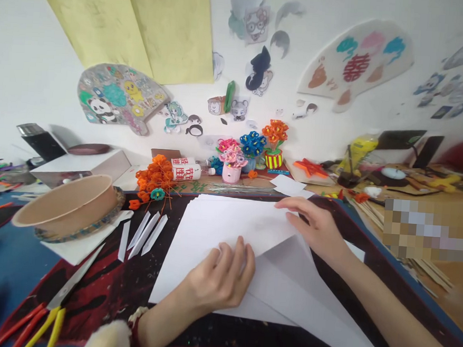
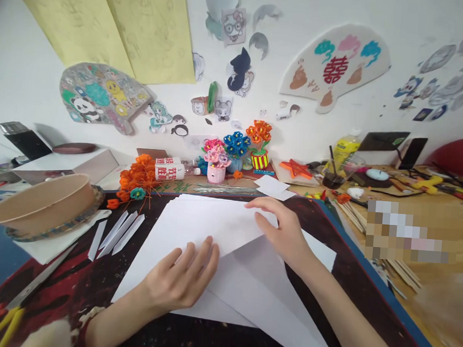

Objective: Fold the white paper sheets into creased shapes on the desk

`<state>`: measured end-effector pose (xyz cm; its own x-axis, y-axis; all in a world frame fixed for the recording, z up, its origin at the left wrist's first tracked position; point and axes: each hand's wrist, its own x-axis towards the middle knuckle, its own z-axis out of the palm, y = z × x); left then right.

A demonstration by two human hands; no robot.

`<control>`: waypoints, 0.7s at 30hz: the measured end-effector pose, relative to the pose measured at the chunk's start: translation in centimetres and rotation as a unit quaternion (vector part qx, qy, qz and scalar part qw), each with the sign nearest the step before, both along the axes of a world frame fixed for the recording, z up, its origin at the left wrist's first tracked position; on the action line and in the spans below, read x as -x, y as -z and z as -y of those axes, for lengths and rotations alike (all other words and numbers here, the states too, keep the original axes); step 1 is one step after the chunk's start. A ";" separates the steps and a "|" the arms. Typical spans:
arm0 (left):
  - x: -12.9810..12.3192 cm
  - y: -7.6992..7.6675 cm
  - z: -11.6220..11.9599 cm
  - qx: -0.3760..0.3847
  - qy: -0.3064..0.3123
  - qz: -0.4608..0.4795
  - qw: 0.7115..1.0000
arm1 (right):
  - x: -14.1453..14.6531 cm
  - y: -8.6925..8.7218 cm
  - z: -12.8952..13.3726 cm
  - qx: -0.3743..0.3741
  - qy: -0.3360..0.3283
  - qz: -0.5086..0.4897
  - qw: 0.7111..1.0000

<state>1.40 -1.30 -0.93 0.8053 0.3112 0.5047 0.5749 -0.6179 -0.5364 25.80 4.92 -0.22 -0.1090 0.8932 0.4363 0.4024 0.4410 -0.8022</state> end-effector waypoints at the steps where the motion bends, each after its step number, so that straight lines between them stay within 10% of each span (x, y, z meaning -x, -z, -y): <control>1: 0.0 0.0 0.0 0.010 0.000 0.009 1.000 | 0.2 -0.1 0.2 -0.010 -0.014 0.026 1.000; 6: 1.0 -2.1 -2.8 0.118 -0.099 0.071 0.986 | 0.6 -0.6 1.2 -0.183 0.087 0.055 0.978; 8: 1.6 -3.3 -4.6 0.153 -0.134 0.088 0.975 | 0.9 -0.7 1.7 -0.210 0.007 0.087 0.974; 11: 2.1 -4.4 -7.2 0.178 -0.146 0.119 0.966 | 2.2 -0.1 2.4 -0.137 -0.188 0.167 0.958; 21: 0.5 -2.1 -5.5 0.182 -0.040 0.036 0.982 | 6.6 3.1 3.6 -0.047 -0.252 0.141 0.956</control>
<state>0.89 4.19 1.20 0.7370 0.5426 0.4030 0.6579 -0.7124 -0.2442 19.25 1.27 -3.30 -0.6408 0.6542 0.4017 0.3144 0.7010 -0.6401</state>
